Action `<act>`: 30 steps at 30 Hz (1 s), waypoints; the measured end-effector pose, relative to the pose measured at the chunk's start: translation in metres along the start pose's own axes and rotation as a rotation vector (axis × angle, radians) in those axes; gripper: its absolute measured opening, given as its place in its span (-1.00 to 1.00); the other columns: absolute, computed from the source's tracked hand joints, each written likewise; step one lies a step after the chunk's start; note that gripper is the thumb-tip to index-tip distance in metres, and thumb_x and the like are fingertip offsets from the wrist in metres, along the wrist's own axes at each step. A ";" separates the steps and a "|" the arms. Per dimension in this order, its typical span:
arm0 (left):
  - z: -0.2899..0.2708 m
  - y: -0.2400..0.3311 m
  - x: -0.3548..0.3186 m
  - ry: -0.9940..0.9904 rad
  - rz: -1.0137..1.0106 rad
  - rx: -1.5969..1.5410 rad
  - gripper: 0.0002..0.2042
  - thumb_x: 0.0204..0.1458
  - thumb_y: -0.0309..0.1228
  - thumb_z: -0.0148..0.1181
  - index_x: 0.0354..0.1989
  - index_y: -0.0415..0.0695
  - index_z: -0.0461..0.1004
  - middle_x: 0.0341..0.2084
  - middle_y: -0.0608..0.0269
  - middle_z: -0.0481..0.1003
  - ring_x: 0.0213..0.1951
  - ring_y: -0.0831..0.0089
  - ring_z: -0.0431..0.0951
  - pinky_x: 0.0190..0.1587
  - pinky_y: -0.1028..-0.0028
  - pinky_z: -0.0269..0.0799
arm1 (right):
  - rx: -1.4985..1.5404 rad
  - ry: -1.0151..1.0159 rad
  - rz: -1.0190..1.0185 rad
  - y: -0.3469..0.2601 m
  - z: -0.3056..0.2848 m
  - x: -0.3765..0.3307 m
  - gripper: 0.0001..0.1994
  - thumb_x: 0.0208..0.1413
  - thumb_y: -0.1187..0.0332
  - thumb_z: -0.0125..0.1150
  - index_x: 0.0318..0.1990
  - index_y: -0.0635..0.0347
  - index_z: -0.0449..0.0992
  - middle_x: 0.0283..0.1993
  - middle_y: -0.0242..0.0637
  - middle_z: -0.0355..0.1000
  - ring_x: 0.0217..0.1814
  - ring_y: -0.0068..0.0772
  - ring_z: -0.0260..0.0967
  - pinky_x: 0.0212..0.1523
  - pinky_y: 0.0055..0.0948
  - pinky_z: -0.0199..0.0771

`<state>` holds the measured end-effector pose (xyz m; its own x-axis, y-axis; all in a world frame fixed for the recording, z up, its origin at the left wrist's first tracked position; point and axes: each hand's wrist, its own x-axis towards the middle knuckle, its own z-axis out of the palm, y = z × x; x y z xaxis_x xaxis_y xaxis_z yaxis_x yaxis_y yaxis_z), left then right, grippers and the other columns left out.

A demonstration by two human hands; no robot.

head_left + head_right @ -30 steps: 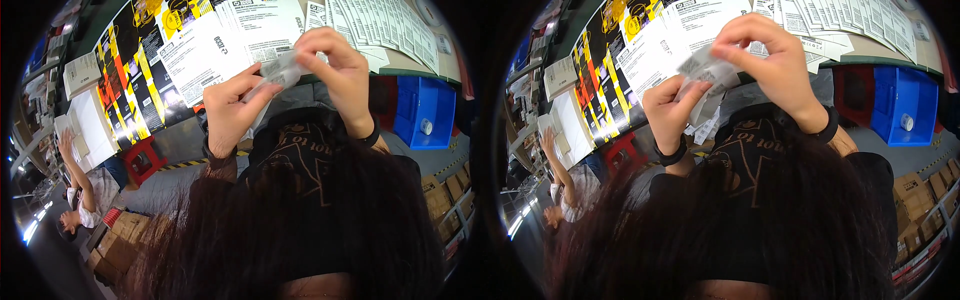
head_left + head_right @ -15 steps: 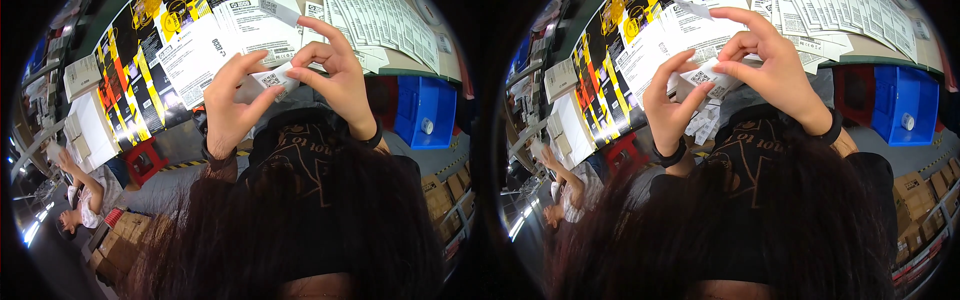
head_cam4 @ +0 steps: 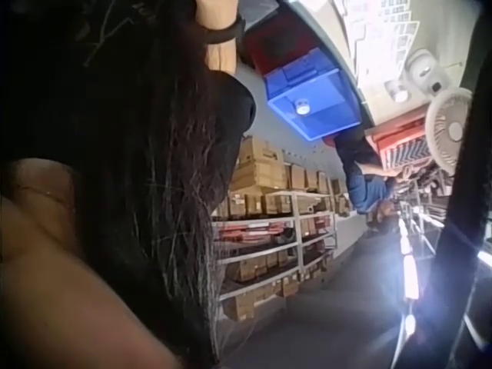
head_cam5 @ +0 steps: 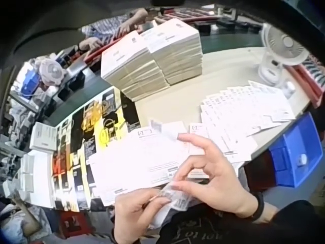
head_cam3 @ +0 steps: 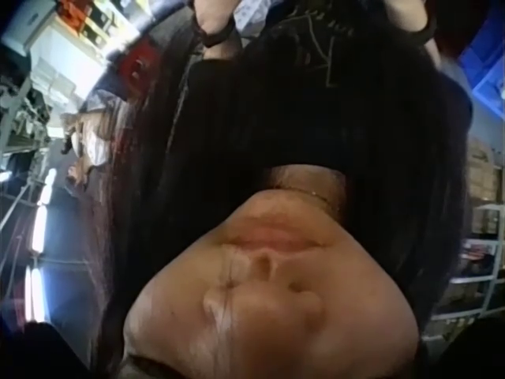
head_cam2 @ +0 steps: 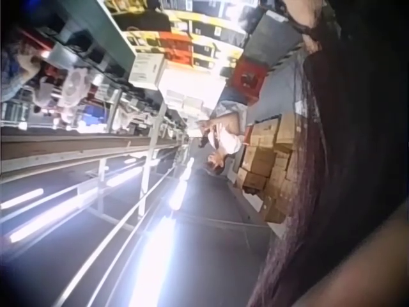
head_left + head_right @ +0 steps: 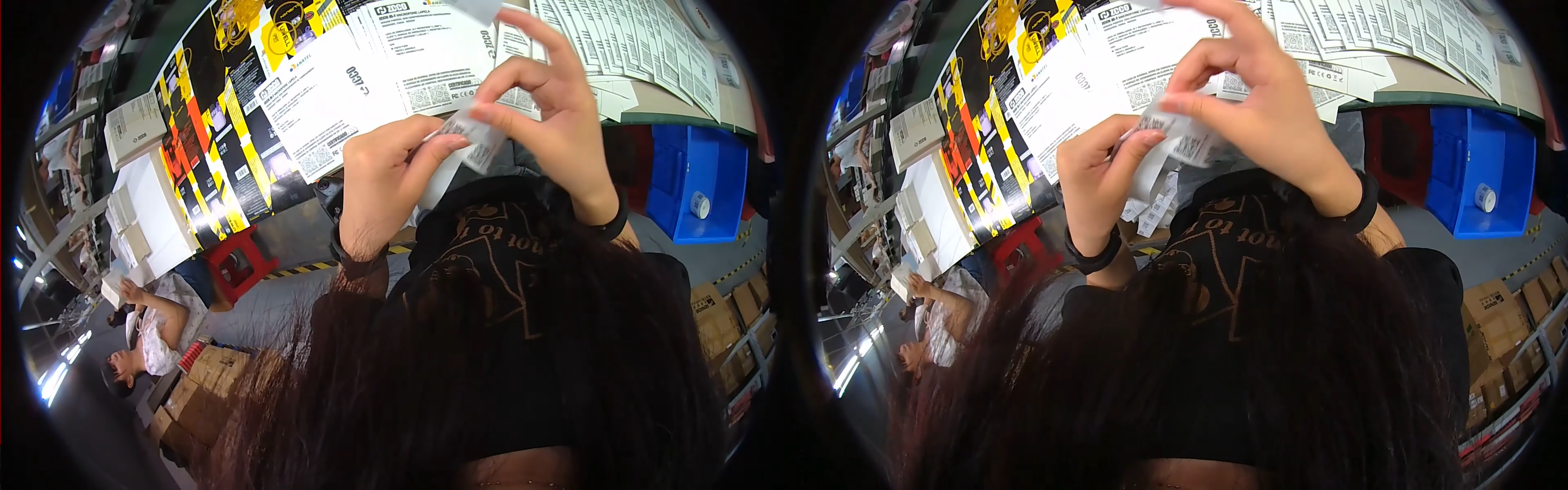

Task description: The recorder is folding and sorting a large quantity of printed shipping or tracking labels at a workstation.

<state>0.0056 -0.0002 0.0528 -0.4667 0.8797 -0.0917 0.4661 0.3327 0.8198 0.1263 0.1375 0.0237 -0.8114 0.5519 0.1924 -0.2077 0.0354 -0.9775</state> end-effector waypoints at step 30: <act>-0.001 -0.048 0.004 0.025 0.393 0.354 -0.79 -0.33 -0.66 0.10 -0.48 -0.18 0.24 0.07 0.10 0.32 0.18 0.20 0.23 0.22 0.16 0.01 | 0.421 0.085 -0.361 0.065 0.003 0.043 -0.34 -0.07 0.65 0.16 0.21 0.24 0.01 -0.52 -0.43 0.33 -0.50 -0.73 0.28 -0.43 -0.78 0.25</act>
<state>-0.0191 -0.0128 0.0140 -0.2214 0.9543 0.2008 0.8324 0.0777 0.5487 0.0758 0.1610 -0.0307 -0.6051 0.6323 0.4838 -0.6785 -0.0915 -0.7289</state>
